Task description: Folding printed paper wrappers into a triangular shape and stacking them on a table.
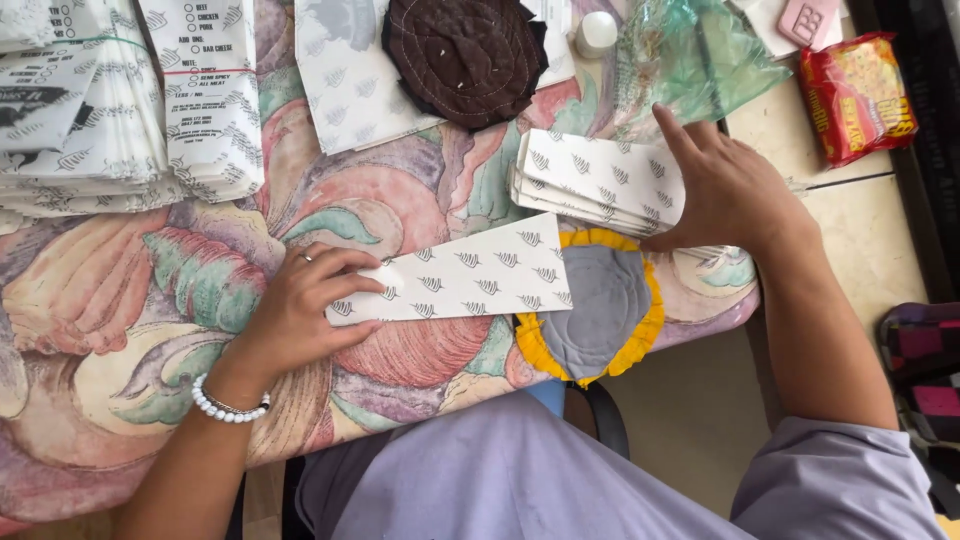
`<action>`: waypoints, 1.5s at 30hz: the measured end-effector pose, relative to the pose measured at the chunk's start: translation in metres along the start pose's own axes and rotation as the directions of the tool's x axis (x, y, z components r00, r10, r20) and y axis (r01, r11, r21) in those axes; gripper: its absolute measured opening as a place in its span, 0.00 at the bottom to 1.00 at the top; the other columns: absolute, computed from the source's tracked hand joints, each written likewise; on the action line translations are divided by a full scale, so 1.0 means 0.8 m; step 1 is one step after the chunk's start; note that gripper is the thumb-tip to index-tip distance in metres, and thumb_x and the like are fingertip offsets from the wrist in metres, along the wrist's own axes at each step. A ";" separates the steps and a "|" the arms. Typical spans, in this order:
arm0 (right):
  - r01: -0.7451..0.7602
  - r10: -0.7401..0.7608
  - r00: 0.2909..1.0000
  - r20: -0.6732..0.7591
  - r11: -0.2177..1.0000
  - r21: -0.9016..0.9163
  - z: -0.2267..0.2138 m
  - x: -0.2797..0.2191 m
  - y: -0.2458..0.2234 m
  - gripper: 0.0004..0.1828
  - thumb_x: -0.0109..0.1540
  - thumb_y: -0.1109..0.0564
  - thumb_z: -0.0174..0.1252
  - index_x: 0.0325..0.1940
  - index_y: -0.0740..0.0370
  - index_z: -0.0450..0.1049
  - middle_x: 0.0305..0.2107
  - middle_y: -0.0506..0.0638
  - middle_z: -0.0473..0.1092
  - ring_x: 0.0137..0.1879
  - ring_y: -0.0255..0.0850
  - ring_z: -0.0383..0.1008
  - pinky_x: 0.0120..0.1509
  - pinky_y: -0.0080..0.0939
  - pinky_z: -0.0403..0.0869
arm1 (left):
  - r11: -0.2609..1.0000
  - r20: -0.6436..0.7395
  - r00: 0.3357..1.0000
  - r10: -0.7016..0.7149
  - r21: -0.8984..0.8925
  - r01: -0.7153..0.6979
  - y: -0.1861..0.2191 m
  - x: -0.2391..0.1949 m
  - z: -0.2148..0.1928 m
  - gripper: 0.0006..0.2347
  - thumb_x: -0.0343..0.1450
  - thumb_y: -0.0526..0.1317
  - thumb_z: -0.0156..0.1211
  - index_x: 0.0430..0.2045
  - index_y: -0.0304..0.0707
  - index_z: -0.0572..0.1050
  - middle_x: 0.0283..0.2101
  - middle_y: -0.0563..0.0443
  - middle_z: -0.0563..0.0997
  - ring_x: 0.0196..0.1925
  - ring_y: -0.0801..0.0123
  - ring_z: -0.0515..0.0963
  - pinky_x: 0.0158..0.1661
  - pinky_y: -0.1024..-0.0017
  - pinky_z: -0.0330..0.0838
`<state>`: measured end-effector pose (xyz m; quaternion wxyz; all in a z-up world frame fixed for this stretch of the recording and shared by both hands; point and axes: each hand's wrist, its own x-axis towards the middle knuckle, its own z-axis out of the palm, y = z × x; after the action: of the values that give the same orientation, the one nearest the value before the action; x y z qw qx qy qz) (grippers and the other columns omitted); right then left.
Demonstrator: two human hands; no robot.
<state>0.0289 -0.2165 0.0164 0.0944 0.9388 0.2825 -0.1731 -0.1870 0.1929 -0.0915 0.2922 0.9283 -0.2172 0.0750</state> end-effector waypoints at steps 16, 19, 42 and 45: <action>-0.126 0.135 0.988 -0.069 0.985 0.117 0.048 -0.023 0.011 0.78 0.37 0.21 0.69 0.84 0.53 0.49 0.53 0.58 0.71 0.56 0.55 0.77 0.57 0.54 0.78 | 0.990 0.069 0.989 -0.132 -0.034 0.135 0.002 0.011 -0.003 0.18 0.57 0.51 0.75 0.39 0.57 0.82 0.48 0.59 0.80 0.47 0.65 0.77 0.49 0.63 0.67; -0.320 0.303 0.945 0.122 0.933 0.163 0.028 -0.047 -0.017 0.74 0.46 0.29 0.70 0.84 0.53 0.37 0.58 0.58 0.63 0.55 0.58 0.71 0.49 0.58 0.76 | 0.995 0.075 0.994 -0.082 0.067 0.077 0.015 0.007 -0.003 0.27 0.56 0.47 0.75 0.50 0.45 0.78 0.54 0.54 0.77 0.51 0.62 0.76 0.54 0.59 0.64; 0.524 -0.260 0.850 -0.459 0.515 0.679 0.025 0.046 -0.131 0.12 0.57 0.61 0.71 0.44 0.60 0.84 0.35 0.54 0.80 0.46 0.51 0.83 0.54 0.47 0.76 | 0.895 -0.126 0.951 -0.282 -0.393 0.213 -0.018 0.024 -0.018 0.04 0.75 0.39 0.58 0.34 0.45 0.81 0.29 0.51 0.84 0.37 0.58 0.86 0.37 0.67 0.78; 0.495 -0.251 0.869 -0.427 0.401 0.771 0.036 0.054 -0.123 0.14 0.50 0.63 0.76 0.39 0.63 0.84 0.36 0.57 0.80 0.46 0.48 0.82 0.57 0.46 0.76 | 0.749 -0.011 0.920 -0.392 -0.584 0.312 -0.002 0.031 -0.052 0.03 0.70 0.33 0.64 0.33 0.35 0.83 0.30 0.41 0.86 0.38 0.53 0.87 0.40 0.64 0.79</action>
<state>-0.0006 -0.1221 -0.0341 -0.4634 0.7819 0.3707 -0.1909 -0.1644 0.2092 -0.0521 0.5793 0.8145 -0.0303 0.0117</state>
